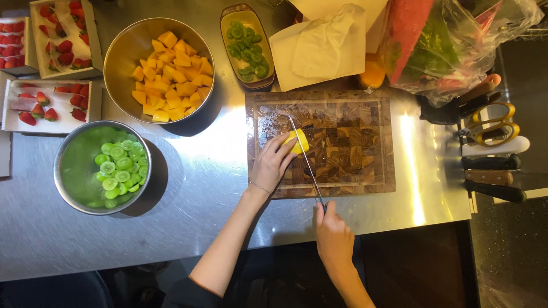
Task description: Slicing mangoes on a cutting board, transferring them to a bowl, and washing hands in a kitchen workspace.
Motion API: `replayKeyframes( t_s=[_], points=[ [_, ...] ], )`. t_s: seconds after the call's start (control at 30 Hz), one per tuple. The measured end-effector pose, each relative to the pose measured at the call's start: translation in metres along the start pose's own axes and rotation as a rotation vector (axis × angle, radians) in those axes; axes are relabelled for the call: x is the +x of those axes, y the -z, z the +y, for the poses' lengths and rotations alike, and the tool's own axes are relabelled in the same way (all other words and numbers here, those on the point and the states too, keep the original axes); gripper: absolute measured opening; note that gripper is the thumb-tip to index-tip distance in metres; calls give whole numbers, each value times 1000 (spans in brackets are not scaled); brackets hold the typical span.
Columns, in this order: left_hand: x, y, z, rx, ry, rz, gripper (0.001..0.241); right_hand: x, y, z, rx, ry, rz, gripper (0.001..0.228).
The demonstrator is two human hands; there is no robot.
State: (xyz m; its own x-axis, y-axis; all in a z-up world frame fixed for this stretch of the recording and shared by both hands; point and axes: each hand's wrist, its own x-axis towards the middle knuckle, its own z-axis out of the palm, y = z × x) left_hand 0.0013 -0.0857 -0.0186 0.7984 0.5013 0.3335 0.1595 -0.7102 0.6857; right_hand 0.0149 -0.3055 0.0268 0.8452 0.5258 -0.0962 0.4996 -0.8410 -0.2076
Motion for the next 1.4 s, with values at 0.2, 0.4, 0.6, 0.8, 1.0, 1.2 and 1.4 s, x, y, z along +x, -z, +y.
replayKeyframes(
  t_s=[0.2, 0.4, 0.6, 0.8, 1.0, 1.2, 1.4],
  points=[
    [1, 4, 1, -48, 10, 19, 37, 15, -30, 4, -99, 106, 183, 31],
    [-3, -1, -5, -79, -2, 56, 41, 19, -53, 10, -21, -34, -3, 34],
    [-13, 4, -4, -164, 55, 154, 40, 4, -1, -8, 96, -44, -28, 32],
    [-13, 12, 2, -136, 43, 102, 36, -4, -13, -16, 20, 11, 32, 30],
    [-10, 14, 3, -108, 46, 77, 38, -6, -11, -22, -10, -4, 39, 31],
    [-8, 13, 0, -89, 35, 67, 39, -5, -12, -17, -16, -20, -9, 32],
    [-5, 16, -1, -98, 14, 56, 37, -1, -32, -10, -82, 23, 59, 31]
  ],
)
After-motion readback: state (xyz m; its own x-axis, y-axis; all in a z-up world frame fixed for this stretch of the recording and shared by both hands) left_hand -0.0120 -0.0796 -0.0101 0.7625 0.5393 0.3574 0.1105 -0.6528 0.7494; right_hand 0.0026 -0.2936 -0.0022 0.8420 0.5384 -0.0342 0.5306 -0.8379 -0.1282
